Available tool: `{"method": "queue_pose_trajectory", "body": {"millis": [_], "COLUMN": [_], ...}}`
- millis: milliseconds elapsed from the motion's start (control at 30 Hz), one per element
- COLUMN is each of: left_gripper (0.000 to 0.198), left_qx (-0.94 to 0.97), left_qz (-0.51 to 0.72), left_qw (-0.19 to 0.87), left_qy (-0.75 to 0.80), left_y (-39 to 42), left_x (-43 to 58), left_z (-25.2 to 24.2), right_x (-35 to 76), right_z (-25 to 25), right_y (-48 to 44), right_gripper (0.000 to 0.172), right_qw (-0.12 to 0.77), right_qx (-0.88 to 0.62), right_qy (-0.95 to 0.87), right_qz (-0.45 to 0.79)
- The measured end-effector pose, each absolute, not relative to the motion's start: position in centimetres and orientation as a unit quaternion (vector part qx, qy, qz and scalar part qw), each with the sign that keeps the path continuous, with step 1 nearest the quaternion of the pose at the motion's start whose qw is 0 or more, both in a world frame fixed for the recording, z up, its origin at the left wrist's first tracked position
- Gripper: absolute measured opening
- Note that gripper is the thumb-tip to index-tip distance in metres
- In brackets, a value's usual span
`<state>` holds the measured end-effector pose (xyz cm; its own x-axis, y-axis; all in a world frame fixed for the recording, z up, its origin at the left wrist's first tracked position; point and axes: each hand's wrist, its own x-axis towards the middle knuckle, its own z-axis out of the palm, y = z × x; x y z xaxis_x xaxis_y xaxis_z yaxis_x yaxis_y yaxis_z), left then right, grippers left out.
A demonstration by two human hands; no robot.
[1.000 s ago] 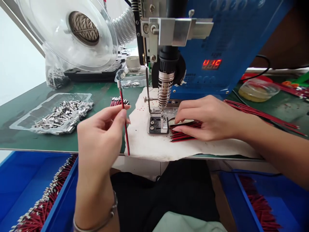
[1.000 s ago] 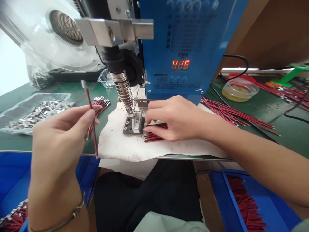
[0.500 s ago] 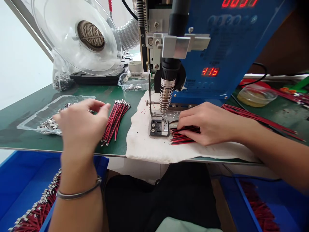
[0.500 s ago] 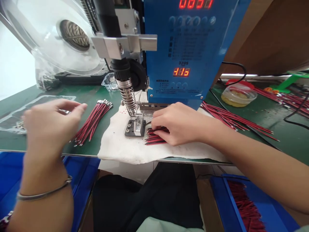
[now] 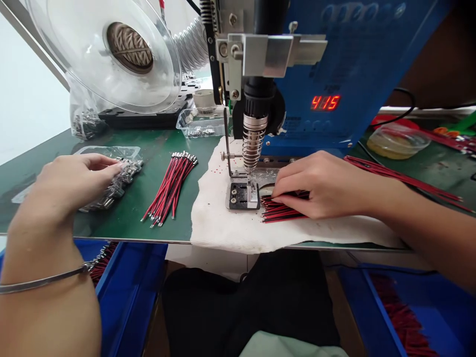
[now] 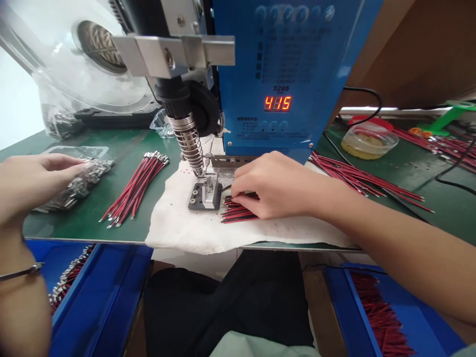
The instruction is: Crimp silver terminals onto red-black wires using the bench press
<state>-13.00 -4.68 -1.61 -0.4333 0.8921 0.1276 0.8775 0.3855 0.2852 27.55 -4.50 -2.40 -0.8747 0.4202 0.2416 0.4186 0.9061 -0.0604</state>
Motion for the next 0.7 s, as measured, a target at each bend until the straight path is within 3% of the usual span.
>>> {"method": "queue_pose_trajectory", "body": {"millis": [233,700], "left_gripper": [0.021,0.018], "left_qx": [0.503,0.490], "left_qz": [0.266,0.260], "left_qw": [0.066,0.032], "left_qy": [0.820,0.831], "left_y": [-5.9,-6.1], "left_x": [-11.9,-11.3], "left_z": [-1.7,-1.4], "right_x": [27.4,27.3], "right_z": [-2.3,-2.4], "right_y": [-4.5,-4.5], "right_gripper": [0.018,0.013], "right_qw": [0.130,0.170], "right_qx": [-0.226,-0.228], "right_qy": [-0.965,-0.959], "right_qz": [0.030,0.013]}}
